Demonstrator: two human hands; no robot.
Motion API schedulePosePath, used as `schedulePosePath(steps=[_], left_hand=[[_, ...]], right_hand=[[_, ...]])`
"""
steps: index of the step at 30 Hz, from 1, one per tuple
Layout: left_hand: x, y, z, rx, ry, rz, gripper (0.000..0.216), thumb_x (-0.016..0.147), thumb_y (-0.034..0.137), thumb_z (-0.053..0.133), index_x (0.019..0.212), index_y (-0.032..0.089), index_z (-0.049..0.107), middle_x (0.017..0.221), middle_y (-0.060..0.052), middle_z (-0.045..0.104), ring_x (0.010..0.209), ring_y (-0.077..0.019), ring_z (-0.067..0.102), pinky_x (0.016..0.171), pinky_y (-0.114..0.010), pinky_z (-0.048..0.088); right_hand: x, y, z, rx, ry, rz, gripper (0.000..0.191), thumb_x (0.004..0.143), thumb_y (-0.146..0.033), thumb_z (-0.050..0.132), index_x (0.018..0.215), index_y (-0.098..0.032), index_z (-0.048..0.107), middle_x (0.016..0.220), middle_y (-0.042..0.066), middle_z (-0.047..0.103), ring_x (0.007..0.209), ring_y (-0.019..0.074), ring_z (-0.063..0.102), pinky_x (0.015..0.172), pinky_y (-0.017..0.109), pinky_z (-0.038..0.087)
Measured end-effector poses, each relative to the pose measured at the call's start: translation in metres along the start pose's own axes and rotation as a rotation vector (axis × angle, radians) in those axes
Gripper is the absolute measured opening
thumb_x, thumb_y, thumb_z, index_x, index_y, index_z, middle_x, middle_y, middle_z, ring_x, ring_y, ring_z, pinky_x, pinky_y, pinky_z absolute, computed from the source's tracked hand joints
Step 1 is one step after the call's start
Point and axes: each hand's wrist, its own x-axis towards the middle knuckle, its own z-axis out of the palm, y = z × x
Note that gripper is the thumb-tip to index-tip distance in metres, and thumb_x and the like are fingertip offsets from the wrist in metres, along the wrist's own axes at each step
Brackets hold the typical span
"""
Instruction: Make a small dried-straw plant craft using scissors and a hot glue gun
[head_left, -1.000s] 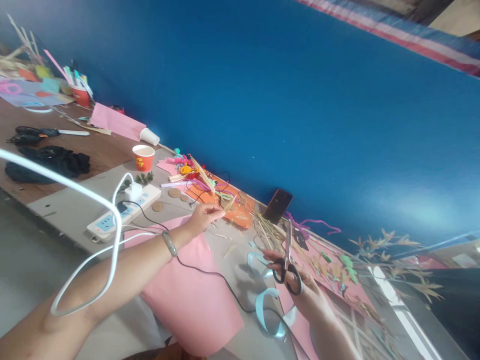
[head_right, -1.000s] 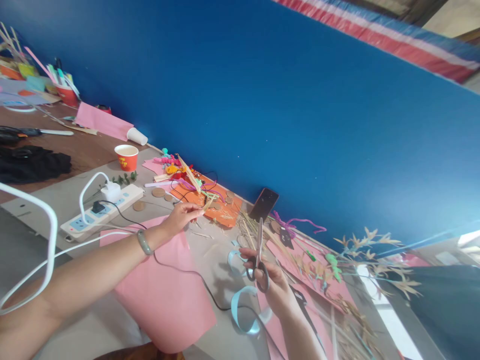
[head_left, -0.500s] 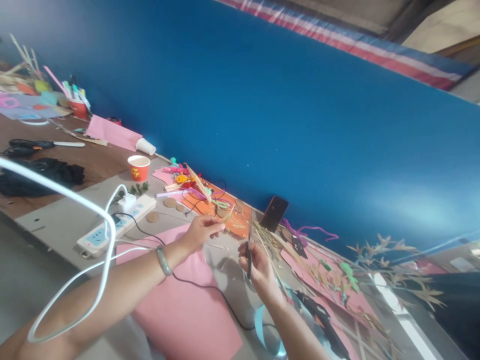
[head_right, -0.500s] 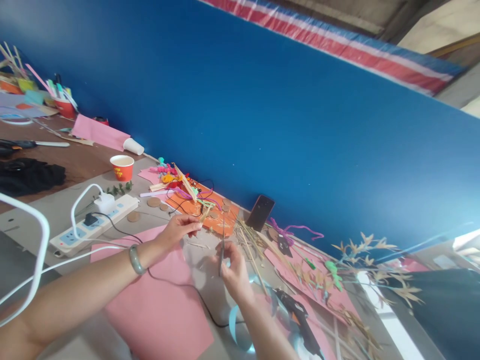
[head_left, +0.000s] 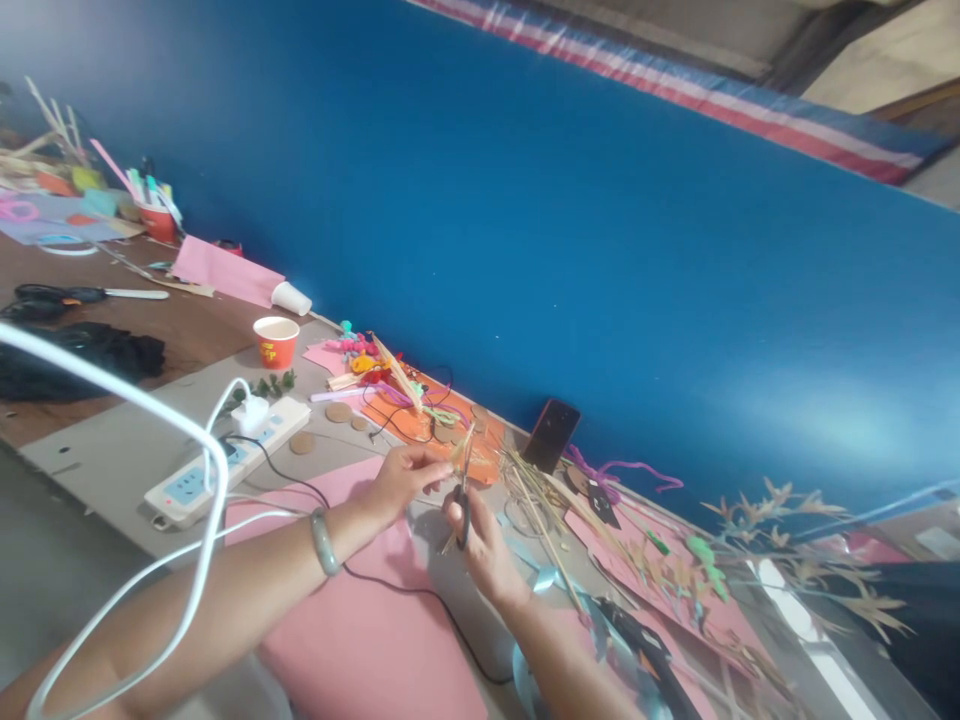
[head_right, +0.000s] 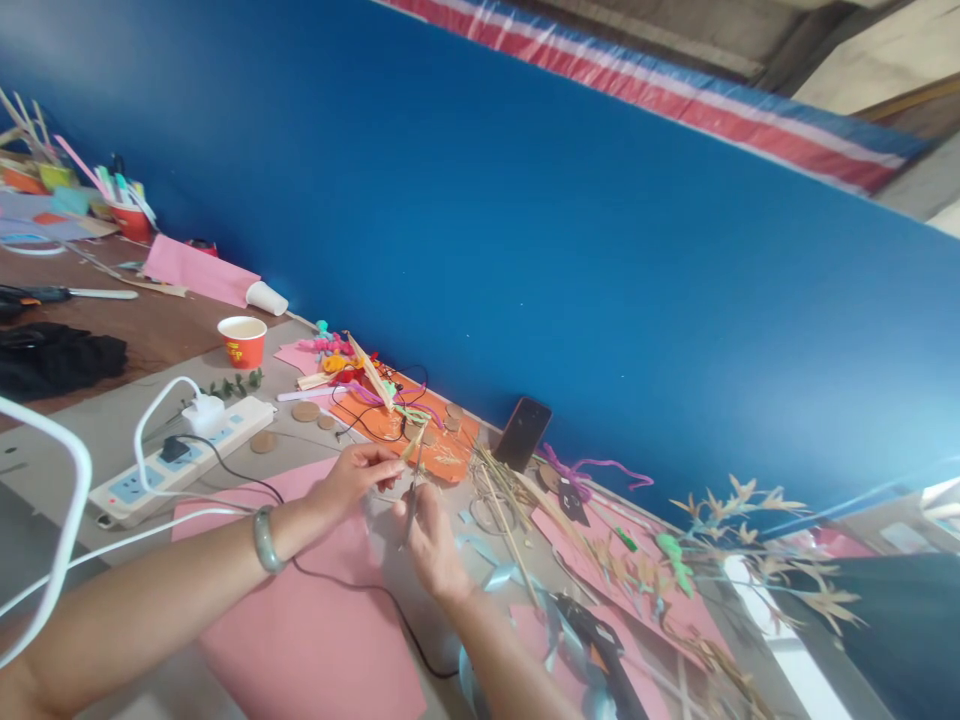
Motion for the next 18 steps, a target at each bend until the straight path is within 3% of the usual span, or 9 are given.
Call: schedulePosePath(steps=[18], left_hand=[[-0.002,0.005,0.0,0.017,-0.022,-0.025,0.021,0.066,0.032,0.073,0.061,0.012,0.067,0.055,-0.001,0.06,0.052,-0.0096,0.051,0.051,-0.022,0.039]], right_hand=[[0.011,0.005,0.005,0.057,0.067,-0.033,0.052,0.083,-0.068,0.043,0.07,-0.018,0.051,0.061,-0.001,0.043,0.065,0.0155,0.045,0.056,0.025,0.038]])
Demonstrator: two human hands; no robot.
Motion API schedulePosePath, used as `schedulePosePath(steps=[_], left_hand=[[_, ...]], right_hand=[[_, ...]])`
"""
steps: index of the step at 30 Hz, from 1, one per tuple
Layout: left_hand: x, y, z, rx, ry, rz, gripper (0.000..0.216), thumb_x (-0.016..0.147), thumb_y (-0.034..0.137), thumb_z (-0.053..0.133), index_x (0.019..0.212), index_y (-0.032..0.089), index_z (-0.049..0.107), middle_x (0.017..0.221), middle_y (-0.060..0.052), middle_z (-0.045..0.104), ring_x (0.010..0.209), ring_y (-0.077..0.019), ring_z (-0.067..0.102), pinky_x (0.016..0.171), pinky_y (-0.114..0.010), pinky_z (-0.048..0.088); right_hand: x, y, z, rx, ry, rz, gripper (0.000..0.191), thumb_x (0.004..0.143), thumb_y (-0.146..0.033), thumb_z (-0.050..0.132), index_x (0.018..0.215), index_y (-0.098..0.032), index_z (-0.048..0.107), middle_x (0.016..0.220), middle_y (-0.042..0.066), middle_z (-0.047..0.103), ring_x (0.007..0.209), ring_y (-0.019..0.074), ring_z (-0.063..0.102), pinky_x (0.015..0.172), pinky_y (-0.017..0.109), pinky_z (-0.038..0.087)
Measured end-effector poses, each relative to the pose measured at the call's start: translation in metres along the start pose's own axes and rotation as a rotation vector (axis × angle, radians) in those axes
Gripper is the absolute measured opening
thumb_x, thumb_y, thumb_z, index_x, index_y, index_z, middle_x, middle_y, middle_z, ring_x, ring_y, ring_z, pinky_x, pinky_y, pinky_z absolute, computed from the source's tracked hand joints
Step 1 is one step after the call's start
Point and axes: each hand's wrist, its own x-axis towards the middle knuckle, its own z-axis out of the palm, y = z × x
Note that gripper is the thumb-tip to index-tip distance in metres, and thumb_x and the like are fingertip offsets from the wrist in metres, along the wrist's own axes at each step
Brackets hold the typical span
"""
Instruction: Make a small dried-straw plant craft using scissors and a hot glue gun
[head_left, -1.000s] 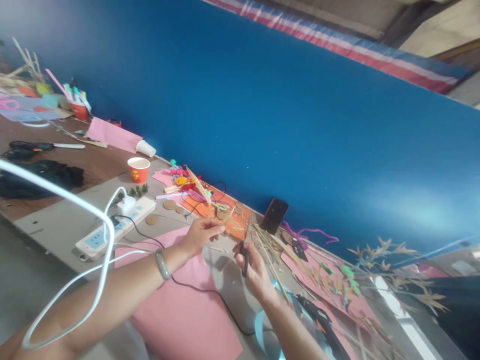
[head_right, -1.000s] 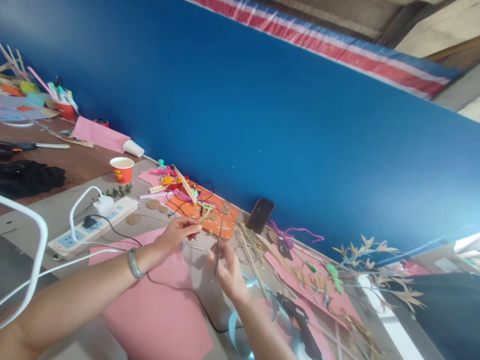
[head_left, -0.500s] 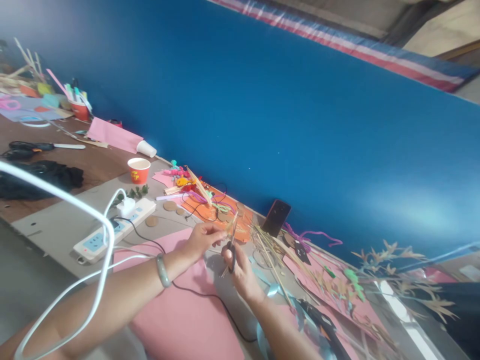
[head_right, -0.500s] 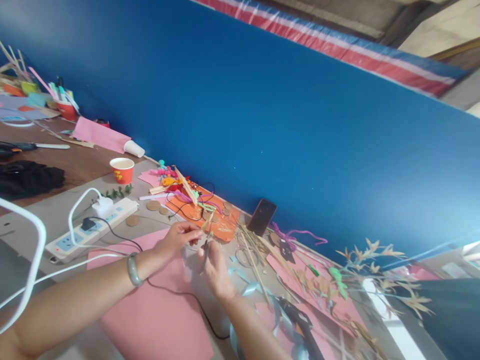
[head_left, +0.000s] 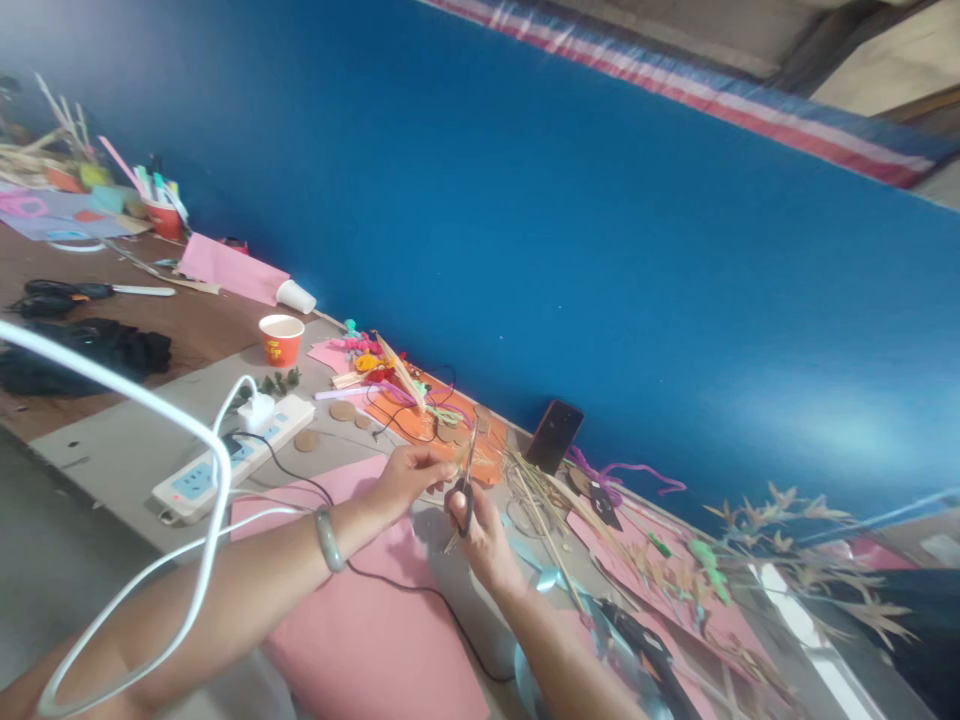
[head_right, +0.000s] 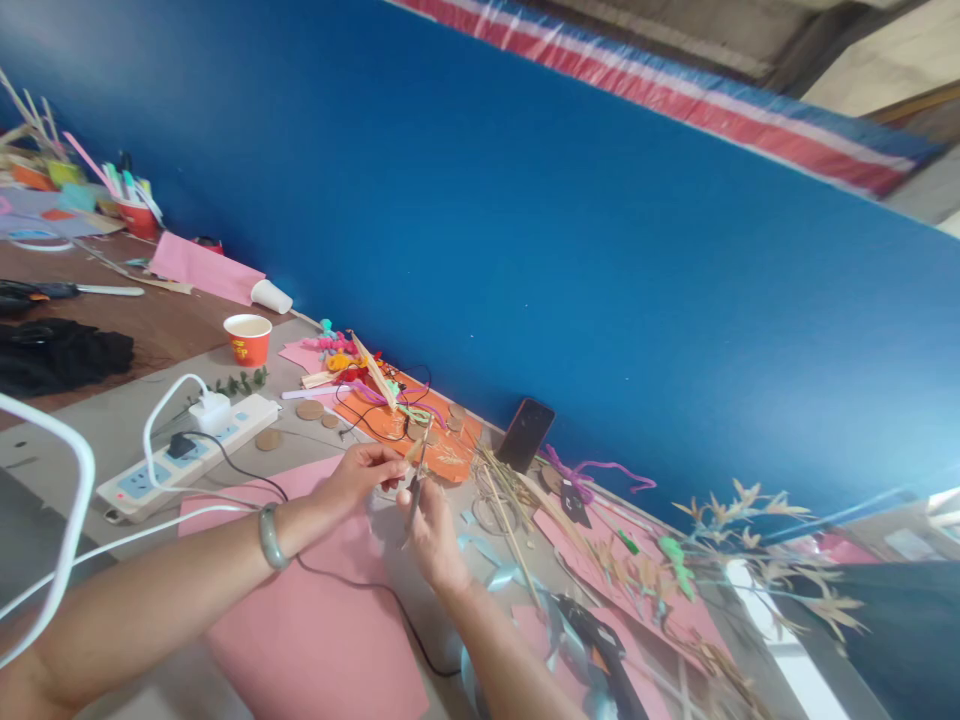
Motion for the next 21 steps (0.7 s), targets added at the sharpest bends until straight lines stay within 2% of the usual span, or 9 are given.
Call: schedulePosePath(steps=[12,21], left_hand=[[-0.0019,0.0038,0.0,-0.014,-0.025,-0.017,0.023,0.065,0.033,0.074,0.063,0.011,0.066,0.057,-0.001,0.06,0.053,-0.0096,0.051,0.053,-0.023,0.038],[-0.0024,0.0064,0.0018,-0.019,-0.015,-0.022,0.024,0.063,0.033,0.074,0.061,0.011,0.066,0.055,-0.001,0.059,0.052,-0.0097,0.051,0.052,-0.023,0.038]], right_hand=[[0.0005,0.0016,0.0047,0.062,0.022,0.012,0.052,0.082,-0.068,0.045,0.064,-0.02,0.044,0.059,-0.001,0.04,0.06,0.0141,0.041,0.052,0.025,0.032],[0.0005,0.0075,0.0068,0.075,0.014,0.014,0.052,0.083,-0.068,0.044,0.068,-0.018,0.049,0.06,-0.001,0.042,0.059,0.0133,0.039,0.051,0.024,0.03]])
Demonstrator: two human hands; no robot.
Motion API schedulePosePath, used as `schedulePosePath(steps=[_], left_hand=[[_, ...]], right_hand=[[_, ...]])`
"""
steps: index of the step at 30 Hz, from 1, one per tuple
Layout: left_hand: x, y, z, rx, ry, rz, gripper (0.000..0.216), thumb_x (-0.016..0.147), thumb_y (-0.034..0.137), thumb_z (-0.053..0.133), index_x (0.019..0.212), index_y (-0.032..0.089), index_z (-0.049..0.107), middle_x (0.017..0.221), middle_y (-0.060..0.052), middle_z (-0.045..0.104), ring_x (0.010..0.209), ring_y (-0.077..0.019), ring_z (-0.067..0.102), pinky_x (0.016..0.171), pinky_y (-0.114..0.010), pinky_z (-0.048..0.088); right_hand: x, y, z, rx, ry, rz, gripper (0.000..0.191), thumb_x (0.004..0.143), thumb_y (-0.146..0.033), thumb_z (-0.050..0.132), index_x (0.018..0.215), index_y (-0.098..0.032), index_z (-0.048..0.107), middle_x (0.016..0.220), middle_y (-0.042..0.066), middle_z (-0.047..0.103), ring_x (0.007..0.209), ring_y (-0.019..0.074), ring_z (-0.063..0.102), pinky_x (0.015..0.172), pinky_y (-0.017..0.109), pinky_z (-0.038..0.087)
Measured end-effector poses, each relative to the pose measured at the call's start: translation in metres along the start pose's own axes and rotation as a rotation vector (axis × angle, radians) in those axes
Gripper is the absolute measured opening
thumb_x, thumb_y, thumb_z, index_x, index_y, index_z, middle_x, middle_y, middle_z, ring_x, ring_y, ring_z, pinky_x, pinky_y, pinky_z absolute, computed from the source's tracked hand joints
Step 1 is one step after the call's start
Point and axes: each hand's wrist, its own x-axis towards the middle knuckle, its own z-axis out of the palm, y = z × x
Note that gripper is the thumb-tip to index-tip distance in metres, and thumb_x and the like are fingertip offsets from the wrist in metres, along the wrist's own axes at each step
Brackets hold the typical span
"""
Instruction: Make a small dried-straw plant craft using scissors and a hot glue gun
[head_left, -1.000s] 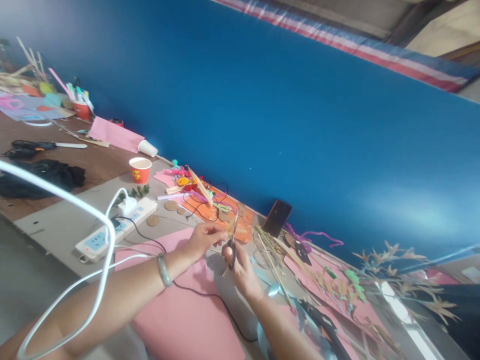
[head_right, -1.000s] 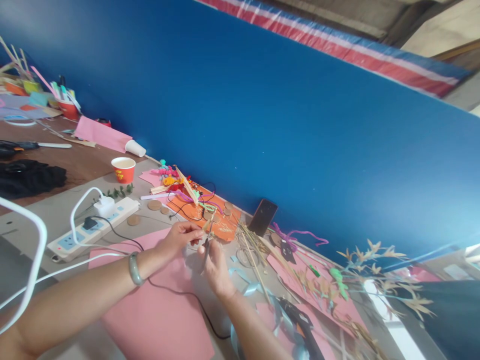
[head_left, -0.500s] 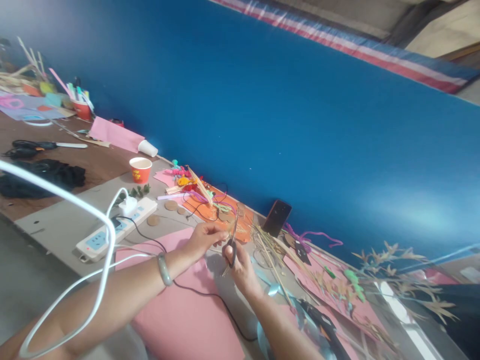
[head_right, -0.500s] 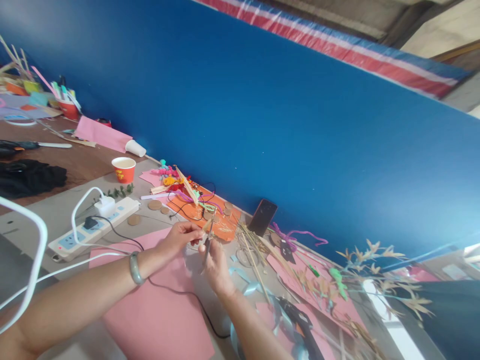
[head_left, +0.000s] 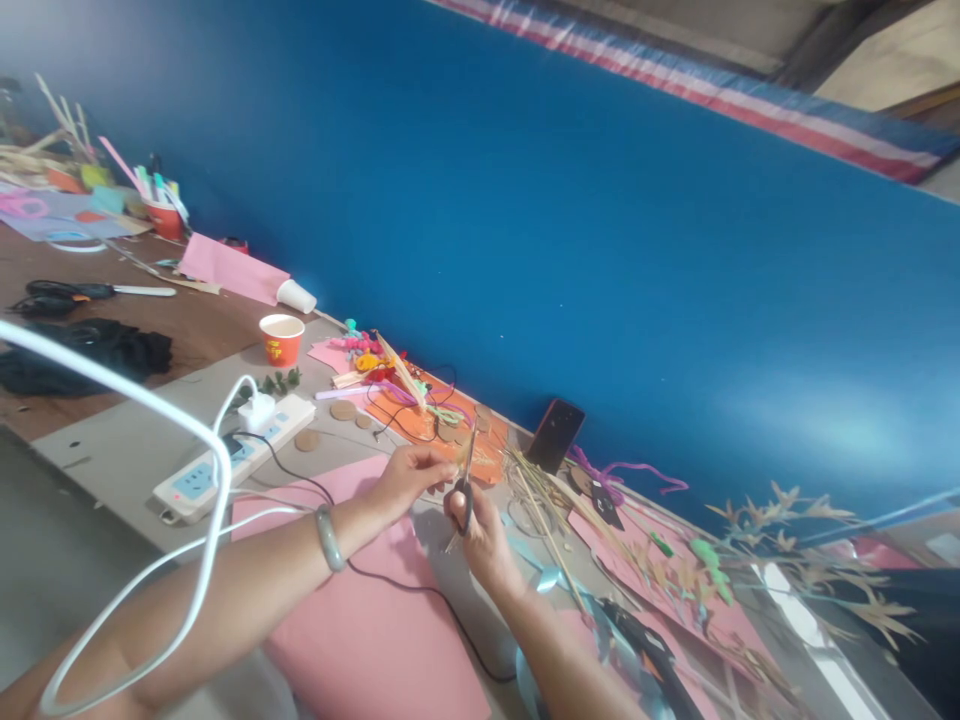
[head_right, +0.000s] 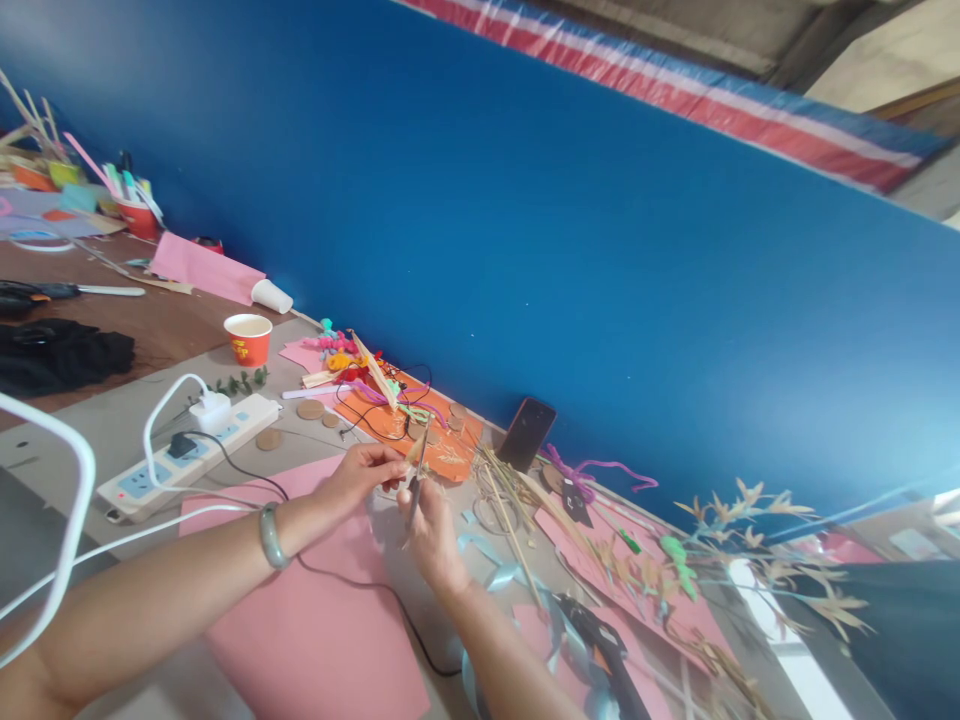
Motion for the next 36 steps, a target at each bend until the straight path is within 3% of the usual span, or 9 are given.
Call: schedulePosePath(steps=[8,18,30,36], left_hand=[[-0.001,0.003,0.0,0.024,-0.001,-0.011,0.021,0.063,0.031,0.072,0.059,0.012,0.065,0.054,-0.001,0.058,0.051,-0.0096,0.05,0.052,-0.023,0.038],[-0.001,0.004,0.0,0.034,-0.002,-0.005,0.024,0.065,0.033,0.072,0.059,0.012,0.063,0.053,0.0,0.056,0.052,-0.0094,0.049,0.053,-0.023,0.037],[-0.002,0.005,0.001,0.023,0.0,0.0,0.026,0.064,0.037,0.073,0.06,0.012,0.065,0.053,-0.001,0.056,0.052,-0.0101,0.05,0.053,-0.024,0.038],[-0.002,0.006,0.001,0.023,-0.01,-0.011,0.026,0.064,0.036,0.073,0.06,0.012,0.065,0.054,-0.001,0.056,0.053,-0.01,0.05,0.053,-0.024,0.038]], right_hand=[[-0.001,0.001,-0.002,-0.024,0.025,0.006,0.051,0.083,-0.066,0.045,0.075,-0.017,0.056,0.06,-0.001,0.043,0.059,0.0135,0.038,0.051,0.025,0.03],[-0.005,-0.004,-0.01,-0.017,0.101,0.049,0.045,0.086,-0.061,0.044,0.073,-0.019,0.047,0.063,-0.003,0.039,0.059,0.0123,0.034,0.054,0.024,0.03],[-0.008,-0.018,-0.023,-0.114,-0.066,0.068,0.049,0.086,-0.065,0.04,0.07,-0.019,0.048,0.063,-0.002,0.04,0.064,0.0143,0.039,0.06,0.027,0.035],[-0.005,-0.017,-0.023,-0.105,-0.049,0.074,0.05,0.085,-0.066,0.041,0.069,-0.019,0.046,0.062,-0.002,0.039,0.06,0.0128,0.036,0.055,0.025,0.032]])
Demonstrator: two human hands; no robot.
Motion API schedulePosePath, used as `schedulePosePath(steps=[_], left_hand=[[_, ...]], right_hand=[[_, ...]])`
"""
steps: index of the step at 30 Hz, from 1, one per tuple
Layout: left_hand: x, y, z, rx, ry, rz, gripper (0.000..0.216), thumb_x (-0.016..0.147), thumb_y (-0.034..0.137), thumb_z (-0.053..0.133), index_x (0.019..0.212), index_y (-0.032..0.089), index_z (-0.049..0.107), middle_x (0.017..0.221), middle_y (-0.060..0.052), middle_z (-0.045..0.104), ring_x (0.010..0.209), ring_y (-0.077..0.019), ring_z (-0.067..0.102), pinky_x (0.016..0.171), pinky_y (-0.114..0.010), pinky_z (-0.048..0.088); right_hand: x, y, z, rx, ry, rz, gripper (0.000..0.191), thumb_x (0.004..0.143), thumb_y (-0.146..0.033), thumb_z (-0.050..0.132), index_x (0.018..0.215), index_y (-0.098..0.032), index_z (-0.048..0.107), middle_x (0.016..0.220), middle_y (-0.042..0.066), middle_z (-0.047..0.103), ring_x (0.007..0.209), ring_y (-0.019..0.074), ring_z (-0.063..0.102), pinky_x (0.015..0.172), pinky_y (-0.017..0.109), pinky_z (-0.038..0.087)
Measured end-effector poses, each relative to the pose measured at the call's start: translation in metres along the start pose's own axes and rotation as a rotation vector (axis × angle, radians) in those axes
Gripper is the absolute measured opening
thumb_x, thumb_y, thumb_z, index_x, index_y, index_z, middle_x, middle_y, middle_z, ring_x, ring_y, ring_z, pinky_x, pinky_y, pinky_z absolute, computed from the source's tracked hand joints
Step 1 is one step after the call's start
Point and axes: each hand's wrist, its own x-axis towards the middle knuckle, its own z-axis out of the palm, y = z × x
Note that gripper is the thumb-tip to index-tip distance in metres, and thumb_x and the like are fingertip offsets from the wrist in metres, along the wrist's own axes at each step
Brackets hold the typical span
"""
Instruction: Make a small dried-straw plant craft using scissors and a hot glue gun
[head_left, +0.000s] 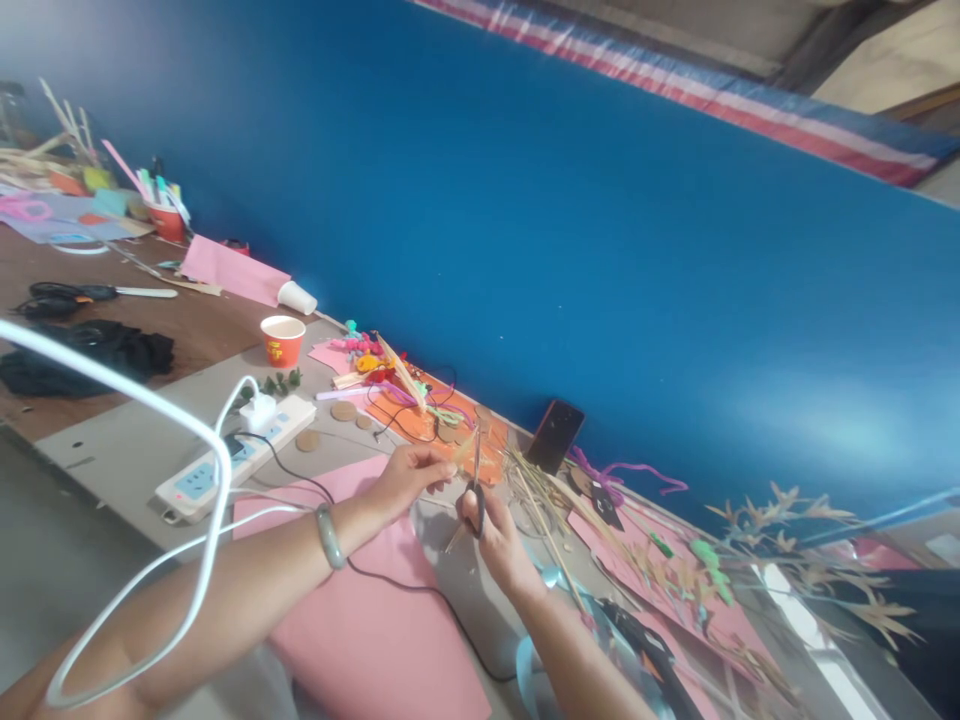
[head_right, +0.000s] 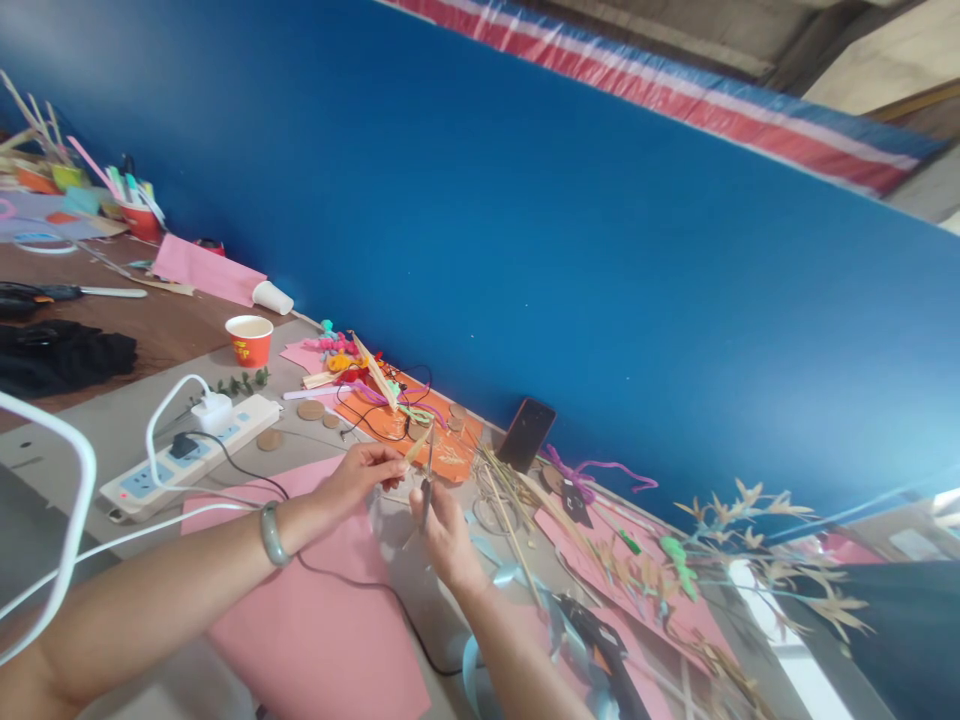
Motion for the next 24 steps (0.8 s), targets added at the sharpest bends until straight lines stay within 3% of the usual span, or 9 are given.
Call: schedulePosePath(steps=[12,18,24], left_hand=[[0.001,-0.001,0.0,0.013,0.0,-0.006,0.025,0.063,0.035,0.074,0.059,0.012,0.065,0.052,0.0,0.056,0.052,-0.0099,0.049,0.052,-0.023,0.038],[0.001,-0.001,0.0,0.015,0.013,-0.016,0.026,0.063,0.037,0.074,0.06,0.012,0.066,0.053,-0.001,0.057,0.052,-0.01,0.049,0.052,-0.023,0.038],[0.002,-0.002,-0.001,0.008,0.025,0.01,0.029,0.064,0.04,0.073,0.06,0.012,0.066,0.055,-0.002,0.058,0.052,-0.0105,0.05,0.052,-0.023,0.038]], right_hand=[[0.004,0.004,0.006,0.076,0.031,-0.005,0.042,0.085,-0.057,0.048,0.067,-0.019,0.045,0.06,-0.004,0.035,0.057,0.0115,0.033,0.054,0.025,0.03],[0.0,-0.002,0.007,0.116,0.114,-0.001,0.045,0.086,-0.06,0.044,0.065,-0.021,0.04,0.06,-0.004,0.034,0.057,0.012,0.032,0.055,0.026,0.031],[-0.006,-0.001,0.003,0.005,0.035,0.017,0.043,0.089,-0.058,0.041,0.07,-0.02,0.047,0.066,-0.001,0.044,0.065,0.0147,0.041,0.063,0.028,0.036]])
